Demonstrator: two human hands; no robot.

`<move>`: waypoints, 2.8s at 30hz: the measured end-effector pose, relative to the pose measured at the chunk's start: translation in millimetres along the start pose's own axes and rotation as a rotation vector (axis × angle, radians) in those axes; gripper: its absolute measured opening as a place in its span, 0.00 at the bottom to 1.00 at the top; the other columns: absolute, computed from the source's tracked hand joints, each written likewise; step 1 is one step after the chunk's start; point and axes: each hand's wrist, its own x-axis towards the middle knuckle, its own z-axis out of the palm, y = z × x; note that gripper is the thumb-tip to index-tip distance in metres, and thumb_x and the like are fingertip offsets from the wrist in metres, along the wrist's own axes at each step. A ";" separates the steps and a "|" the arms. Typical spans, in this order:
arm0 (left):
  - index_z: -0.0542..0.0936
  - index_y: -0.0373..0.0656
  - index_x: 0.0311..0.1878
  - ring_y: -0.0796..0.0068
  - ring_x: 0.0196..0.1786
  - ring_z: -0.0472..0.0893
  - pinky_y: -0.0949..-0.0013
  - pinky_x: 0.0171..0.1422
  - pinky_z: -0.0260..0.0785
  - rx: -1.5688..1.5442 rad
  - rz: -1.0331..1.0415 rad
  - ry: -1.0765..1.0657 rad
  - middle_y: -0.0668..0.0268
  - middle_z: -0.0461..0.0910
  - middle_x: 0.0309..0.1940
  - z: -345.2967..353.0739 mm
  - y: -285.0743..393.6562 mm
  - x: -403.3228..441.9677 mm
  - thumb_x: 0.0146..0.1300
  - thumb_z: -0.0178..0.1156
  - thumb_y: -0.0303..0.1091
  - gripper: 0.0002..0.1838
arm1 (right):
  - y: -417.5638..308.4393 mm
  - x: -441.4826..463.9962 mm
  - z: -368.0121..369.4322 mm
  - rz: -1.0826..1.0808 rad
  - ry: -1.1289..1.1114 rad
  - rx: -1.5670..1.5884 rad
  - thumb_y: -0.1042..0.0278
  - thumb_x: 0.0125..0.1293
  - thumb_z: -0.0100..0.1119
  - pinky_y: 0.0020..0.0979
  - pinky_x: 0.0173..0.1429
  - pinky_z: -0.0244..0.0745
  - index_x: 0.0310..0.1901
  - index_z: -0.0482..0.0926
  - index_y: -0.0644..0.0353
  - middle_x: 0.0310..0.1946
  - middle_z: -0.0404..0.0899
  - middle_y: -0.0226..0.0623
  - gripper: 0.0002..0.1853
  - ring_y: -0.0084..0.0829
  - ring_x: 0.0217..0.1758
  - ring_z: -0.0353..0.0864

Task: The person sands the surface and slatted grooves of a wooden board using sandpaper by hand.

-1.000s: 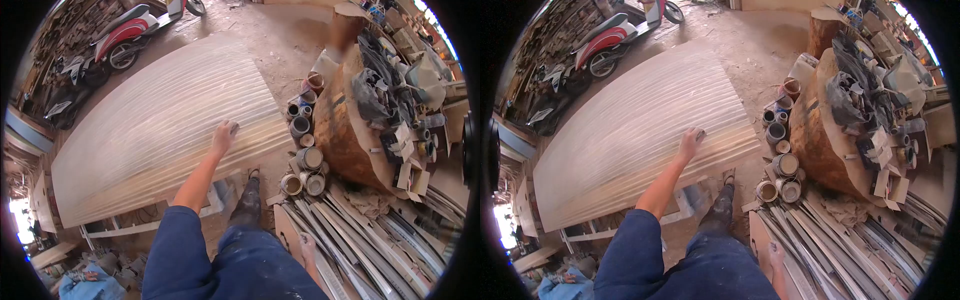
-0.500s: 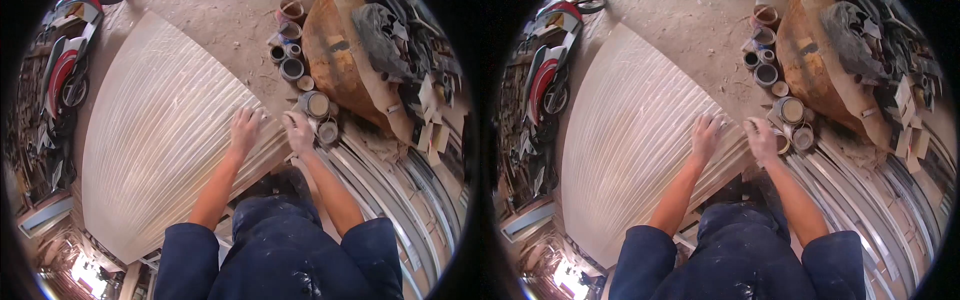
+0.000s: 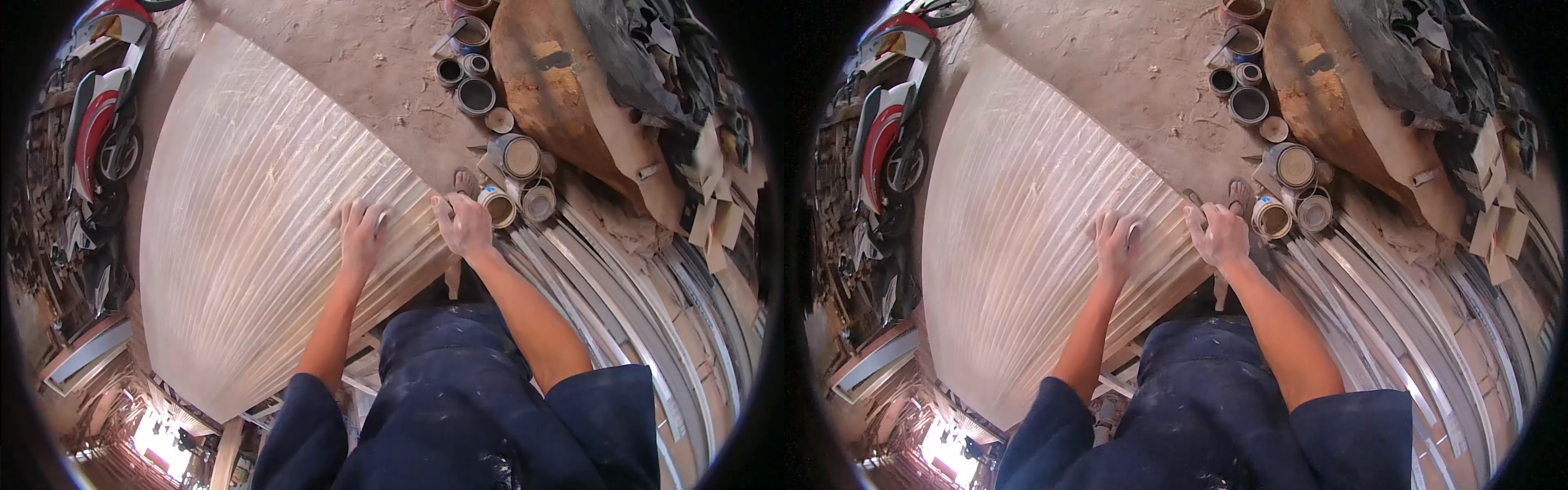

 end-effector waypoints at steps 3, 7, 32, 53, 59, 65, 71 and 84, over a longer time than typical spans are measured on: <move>0.84 0.51 0.46 0.56 0.50 0.75 0.53 0.57 0.61 0.003 -0.036 -0.008 0.63 0.75 0.40 13.3 4.0 4.0 0.58 0.69 0.29 0.12 | 0.6 -6.5 -0.4 -0.009 -0.004 -0.007 0.44 0.76 0.53 0.52 0.45 0.77 0.35 0.83 0.62 0.32 0.83 0.53 0.26 0.58 0.39 0.83; 0.83 0.49 0.43 0.57 0.51 0.75 0.52 0.59 0.60 0.012 -0.004 0.026 0.62 0.75 0.40 16.1 14.1 14.9 0.59 0.68 0.30 0.09 | 1.6 -2.9 -0.2 0.001 -0.015 -0.009 0.38 0.77 0.49 0.52 0.50 0.80 0.35 0.81 0.61 0.38 0.85 0.53 0.30 0.58 0.44 0.86; 0.83 0.47 0.48 0.59 0.52 0.76 0.54 0.62 0.60 0.057 0.046 0.064 0.63 0.77 0.42 15.7 19.3 17.0 0.61 0.66 0.32 0.11 | -2.3 -7.1 -4.9 -0.027 0.016 0.002 0.41 0.76 0.53 0.52 0.49 0.80 0.33 0.83 0.65 0.36 0.85 0.57 0.29 0.59 0.43 0.85; 0.86 0.47 0.41 0.61 0.47 0.80 0.55 0.60 0.56 -0.057 -0.128 0.092 0.64 0.80 0.37 13.1 15.3 19.6 0.61 0.69 0.33 0.06 | 1.0 -5.9 -0.5 -0.024 0.017 0.014 0.40 0.75 0.53 0.53 0.50 0.79 0.34 0.83 0.64 0.38 0.85 0.58 0.29 0.60 0.44 0.85; 0.86 0.47 0.41 0.59 0.46 0.79 0.55 0.61 0.56 -0.050 -0.151 0.064 0.62 0.79 0.36 9.8 12.5 12.3 0.60 0.69 0.33 0.06 | 0.3 -5.7 -2.1 -0.005 -0.017 0.015 0.40 0.75 0.53 0.53 0.51 0.79 0.34 0.83 0.65 0.38 0.85 0.59 0.30 0.61 0.45 0.85; 0.85 0.47 0.41 0.58 0.48 0.80 0.54 0.62 0.56 -0.121 -0.180 0.031 0.62 0.80 0.38 15.7 9.6 17.6 0.58 0.71 0.33 0.08 | -0.1 -6.2 -2.8 -0.030 0.005 0.021 0.41 0.76 0.53 0.53 0.51 0.79 0.33 0.82 0.65 0.37 0.85 0.59 0.30 0.60 0.44 0.85; 0.85 0.47 0.41 0.58 0.50 0.80 0.52 0.61 0.58 -0.042 -0.139 0.042 0.61 0.81 0.40 15.5 11.8 21.3 0.58 0.72 0.34 0.09 | 1.2 -5.5 -2.0 -0.015 -0.019 0.030 0.41 0.76 0.53 0.53 0.52 0.79 0.34 0.82 0.64 0.37 0.85 0.58 0.29 0.61 0.45 0.84; 0.87 0.45 0.40 0.55 0.49 0.82 0.55 0.57 0.67 -0.076 -0.169 -0.016 0.60 0.83 0.39 5.8 8.0 20.1 0.58 0.72 0.33 0.08 | 3.8 -4.0 0.2 -0.026 0.031 0.033 0.43 0.76 0.55 0.52 0.47 0.76 0.35 0.83 0.63 0.33 0.83 0.58 0.26 0.61 0.42 0.83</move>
